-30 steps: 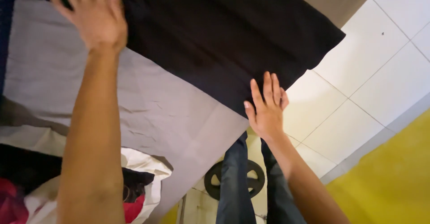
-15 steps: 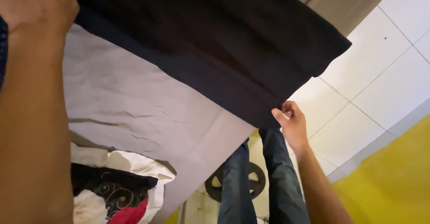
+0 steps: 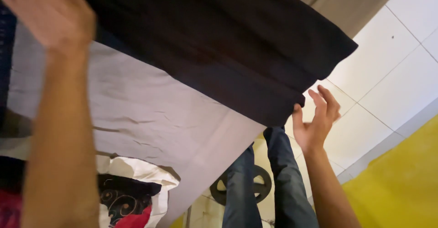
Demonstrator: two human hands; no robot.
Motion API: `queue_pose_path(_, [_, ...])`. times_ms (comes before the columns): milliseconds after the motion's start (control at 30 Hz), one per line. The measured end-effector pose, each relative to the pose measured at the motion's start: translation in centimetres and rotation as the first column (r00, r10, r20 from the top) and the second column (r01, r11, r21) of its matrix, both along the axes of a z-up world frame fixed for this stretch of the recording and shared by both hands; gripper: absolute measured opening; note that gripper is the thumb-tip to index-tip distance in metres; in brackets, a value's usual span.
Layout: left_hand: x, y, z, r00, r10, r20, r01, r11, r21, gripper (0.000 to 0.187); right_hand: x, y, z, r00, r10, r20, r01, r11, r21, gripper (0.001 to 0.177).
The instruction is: The recorder folds various items of clothing and places them into a blue laundry basket on a bed.
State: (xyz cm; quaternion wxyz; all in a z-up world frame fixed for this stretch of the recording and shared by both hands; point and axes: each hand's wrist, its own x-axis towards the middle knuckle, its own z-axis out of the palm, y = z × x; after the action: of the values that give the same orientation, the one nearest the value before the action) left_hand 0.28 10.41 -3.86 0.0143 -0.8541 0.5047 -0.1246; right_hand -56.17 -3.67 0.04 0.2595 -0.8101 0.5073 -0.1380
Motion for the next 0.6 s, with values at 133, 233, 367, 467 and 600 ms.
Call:
queue_pose_path(133, [-7.9, -3.9, 3.7, 0.914, 0.19, -0.358, -0.151, 0.979, 0.134, 0.066, 1.5, 1.3, 0.0, 0.972, 0.189, -0.142, -0.212, 0.964, -0.161, 0.059])
queue_pose_path(233, [-8.9, -4.0, 3.6, 0.873, 0.153, -0.462, -0.125, 0.988, 0.091, 0.063, 3.0, 2.3, -2.5, 0.934, 0.301, -0.194, -0.32, 0.944, -0.076, 0.067])
queue_pose_path(367, [-7.6, -3.9, 2.2, 0.804, 0.155, -0.574, -0.126, 0.988, 0.089, 0.069, 1.9, 2.8, -5.5, 0.91, 0.32, -0.262, -0.335, 0.942, -0.012, 0.068])
queue_pose_path(467, [-6.6, -3.7, 1.6, 0.769, 0.214, -0.602, -0.143, 0.976, 0.165, 0.073, 1.0, 3.0, -6.7, 0.933, 0.246, -0.263, -0.264, 0.964, -0.037, 0.068])
queue_pose_path(600, [-5.9, -3.5, 1.1, 0.788, 0.205, -0.581, -0.107, 0.974, 0.199, 0.075, 0.4, 3.2, -6.8, 0.949, 0.151, -0.277, -0.169, 0.985, -0.042, 0.07])
